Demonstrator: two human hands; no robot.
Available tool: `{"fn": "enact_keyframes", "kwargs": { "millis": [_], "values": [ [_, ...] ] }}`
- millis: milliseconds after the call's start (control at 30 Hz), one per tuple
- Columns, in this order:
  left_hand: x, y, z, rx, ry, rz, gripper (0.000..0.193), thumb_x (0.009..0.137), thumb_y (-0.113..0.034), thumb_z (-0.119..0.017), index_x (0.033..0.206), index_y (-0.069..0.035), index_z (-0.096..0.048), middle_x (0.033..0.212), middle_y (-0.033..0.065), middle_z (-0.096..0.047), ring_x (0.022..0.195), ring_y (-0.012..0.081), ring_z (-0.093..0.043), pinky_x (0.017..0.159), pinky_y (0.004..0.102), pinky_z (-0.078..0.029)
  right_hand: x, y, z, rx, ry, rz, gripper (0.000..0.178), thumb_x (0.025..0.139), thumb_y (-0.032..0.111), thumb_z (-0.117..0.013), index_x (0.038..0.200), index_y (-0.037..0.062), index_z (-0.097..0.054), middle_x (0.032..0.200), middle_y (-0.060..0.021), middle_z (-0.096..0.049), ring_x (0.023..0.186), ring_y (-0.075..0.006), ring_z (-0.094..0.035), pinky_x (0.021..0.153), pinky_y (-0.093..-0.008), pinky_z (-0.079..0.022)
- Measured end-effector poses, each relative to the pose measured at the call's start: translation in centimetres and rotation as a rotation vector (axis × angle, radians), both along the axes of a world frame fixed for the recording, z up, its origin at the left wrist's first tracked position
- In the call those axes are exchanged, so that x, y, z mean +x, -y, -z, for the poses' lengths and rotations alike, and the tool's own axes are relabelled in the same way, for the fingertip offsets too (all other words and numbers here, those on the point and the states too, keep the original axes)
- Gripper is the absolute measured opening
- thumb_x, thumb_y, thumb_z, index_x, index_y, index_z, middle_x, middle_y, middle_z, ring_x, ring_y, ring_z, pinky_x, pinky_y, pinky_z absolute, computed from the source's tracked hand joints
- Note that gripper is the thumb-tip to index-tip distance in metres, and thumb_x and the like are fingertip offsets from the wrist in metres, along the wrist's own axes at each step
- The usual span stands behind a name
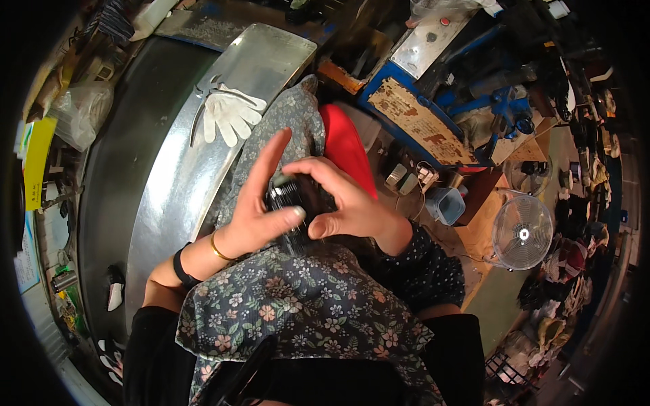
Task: Operating a machine to shape and press shoe soles and uppers together.
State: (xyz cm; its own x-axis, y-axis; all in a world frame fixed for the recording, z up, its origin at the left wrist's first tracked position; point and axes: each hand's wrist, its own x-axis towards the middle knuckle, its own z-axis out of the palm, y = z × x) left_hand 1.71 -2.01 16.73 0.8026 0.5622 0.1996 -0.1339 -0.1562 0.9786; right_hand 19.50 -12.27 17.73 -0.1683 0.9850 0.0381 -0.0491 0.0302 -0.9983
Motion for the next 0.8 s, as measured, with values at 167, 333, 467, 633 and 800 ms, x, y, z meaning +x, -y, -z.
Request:
{"fn": "enact_keyframes", "kwargs": {
  "millis": [167, 333, 467, 633, 800],
  "values": [
    [-0.7, 0.8, 0.0, 0.225, 0.008, 0.064, 0.062, 0.079, -0.027, -0.072, 0.131, 0.001, -0.052, 0.124, 0.0193, -0.058, 0.113, 0.0343, -0.054, 0.099, 0.0428, -0.04, -2.5, 1.1, 0.0, 0.042, 0.215, 0.023, 0.081, 0.067, 0.036, -0.087, 0.125, -0.0038, -0.047, 0.118, -0.0188, -0.05, 0.11, -0.0326, -0.052, 0.094, -0.0414, -0.043],
    [-0.6, 2.0, -0.1, 0.068, 0.059, -0.065, 0.028, 0.085, -0.016, -0.067, 0.111, -0.005, -0.064, 0.111, 0.0117, -0.066, 0.104, 0.0284, -0.059, 0.091, 0.0378, -0.044, -4.0, 1.5, 0.0, 0.183, 0.233, 0.168, 0.056, 0.081, 0.031, -0.076, 0.118, -0.0034, -0.054, 0.117, -0.0199, -0.057, 0.112, -0.0345, -0.055, 0.096, -0.0424, -0.043],
    [-0.8, 2.5, 0.4, -0.036, 0.111, -0.074, 0.024, 0.085, -0.012, -0.064, 0.108, -0.006, -0.064, 0.108, 0.0113, -0.066, 0.102, 0.0271, -0.06, 0.091, 0.0377, -0.044, -4.4, 0.5, -0.8, 0.225, 0.205, 0.168, 0.045, 0.084, 0.029, -0.074, 0.111, -0.0033, -0.059, 0.112, -0.018, -0.06, 0.108, -0.0353, -0.057, 0.095, -0.0428, -0.042],
    [-2.3, 3.3, 1.9, -0.07, 0.147, -0.115, 0.029, 0.087, -0.015, -0.061, 0.114, -0.004, -0.06, 0.115, 0.0149, -0.06, 0.106, 0.0302, -0.056, 0.094, 0.0398, -0.041, -4.6, -0.5, -0.8, 0.322, 0.303, 0.053, 0.041, 0.085, 0.03, -0.073, 0.107, -0.0008, -0.058, 0.108, -0.017, -0.06, 0.103, -0.0343, -0.056, 0.092, -0.0433, -0.043],
    [-2.0, 2.4, 2.1, -0.038, 0.177, -0.109, 0.034, 0.09, -0.021, -0.056, 0.117, 0.0, -0.056, 0.121, 0.0176, -0.056, 0.11, 0.0322, -0.052, 0.097, 0.0413, -0.039, -4.1, -1.3, -0.3, 0.354, 0.289, 0.021, 0.041, 0.085, 0.029, -0.073, 0.108, 0.0001, -0.055, 0.108, -0.0182, -0.058, 0.105, -0.0369, -0.053, 0.094, -0.0422, -0.041]
  ]
}}
